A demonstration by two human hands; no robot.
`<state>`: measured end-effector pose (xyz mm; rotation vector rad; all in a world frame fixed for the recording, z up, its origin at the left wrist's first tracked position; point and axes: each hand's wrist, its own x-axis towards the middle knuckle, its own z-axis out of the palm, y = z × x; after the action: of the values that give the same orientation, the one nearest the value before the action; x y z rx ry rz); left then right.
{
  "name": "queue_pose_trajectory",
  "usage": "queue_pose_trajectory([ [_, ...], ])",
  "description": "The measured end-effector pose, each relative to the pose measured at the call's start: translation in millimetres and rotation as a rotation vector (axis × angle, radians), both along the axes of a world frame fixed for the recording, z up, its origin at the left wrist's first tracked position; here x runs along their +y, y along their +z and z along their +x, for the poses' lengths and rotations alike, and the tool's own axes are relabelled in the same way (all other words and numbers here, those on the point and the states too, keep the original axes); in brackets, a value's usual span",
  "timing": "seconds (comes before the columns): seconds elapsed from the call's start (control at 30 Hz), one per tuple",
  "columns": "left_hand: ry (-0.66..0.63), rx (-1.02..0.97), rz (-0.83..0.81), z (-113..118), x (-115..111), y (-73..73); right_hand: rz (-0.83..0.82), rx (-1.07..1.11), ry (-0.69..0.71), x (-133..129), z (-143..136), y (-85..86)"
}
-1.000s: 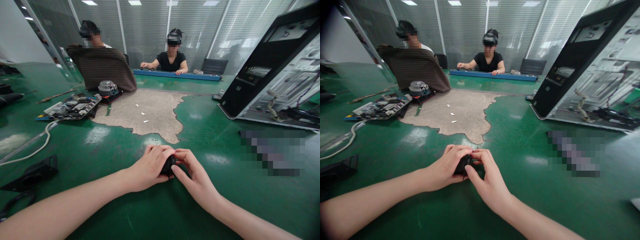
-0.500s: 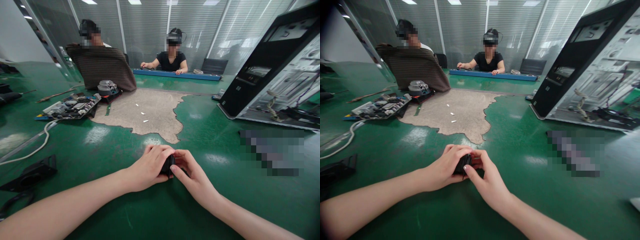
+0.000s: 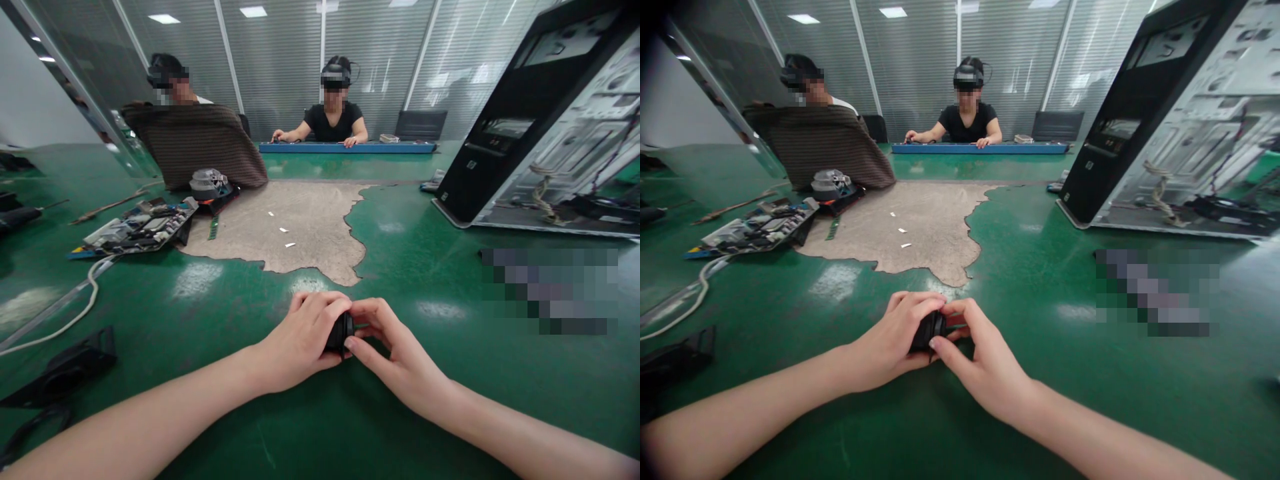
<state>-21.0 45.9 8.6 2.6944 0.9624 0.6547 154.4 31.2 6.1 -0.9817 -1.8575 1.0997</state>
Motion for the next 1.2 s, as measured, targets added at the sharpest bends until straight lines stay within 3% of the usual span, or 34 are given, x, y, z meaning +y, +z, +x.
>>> queue_pose_trajectory([
  [0.3, 0.005, 0.009, 0.025, 0, 0, -2.0, 0.053, 0.007, 0.029, -5, 3, 2.2],
  [0.6, 0.008, 0.001, 0.016, 1, 1, -3.0, -0.112, 0.081, 0.03, 1, 0, -1.6],
  [0.83, 0.002, 0.007, 0.024, 0, 0, -3.1, -0.004, 0.105, 0.037, -1, 3, -3.4],
  [1.07, 0.042, -0.016, 0.007, 0, -1, -0.7, -0.186, 0.162, 0.075, 5, -2, -1.8],
  [1.2, 0.039, -0.022, -0.005, -2, -1, 0.0, -0.185, 0.157, 0.115, 6, -1, -1.0],
])
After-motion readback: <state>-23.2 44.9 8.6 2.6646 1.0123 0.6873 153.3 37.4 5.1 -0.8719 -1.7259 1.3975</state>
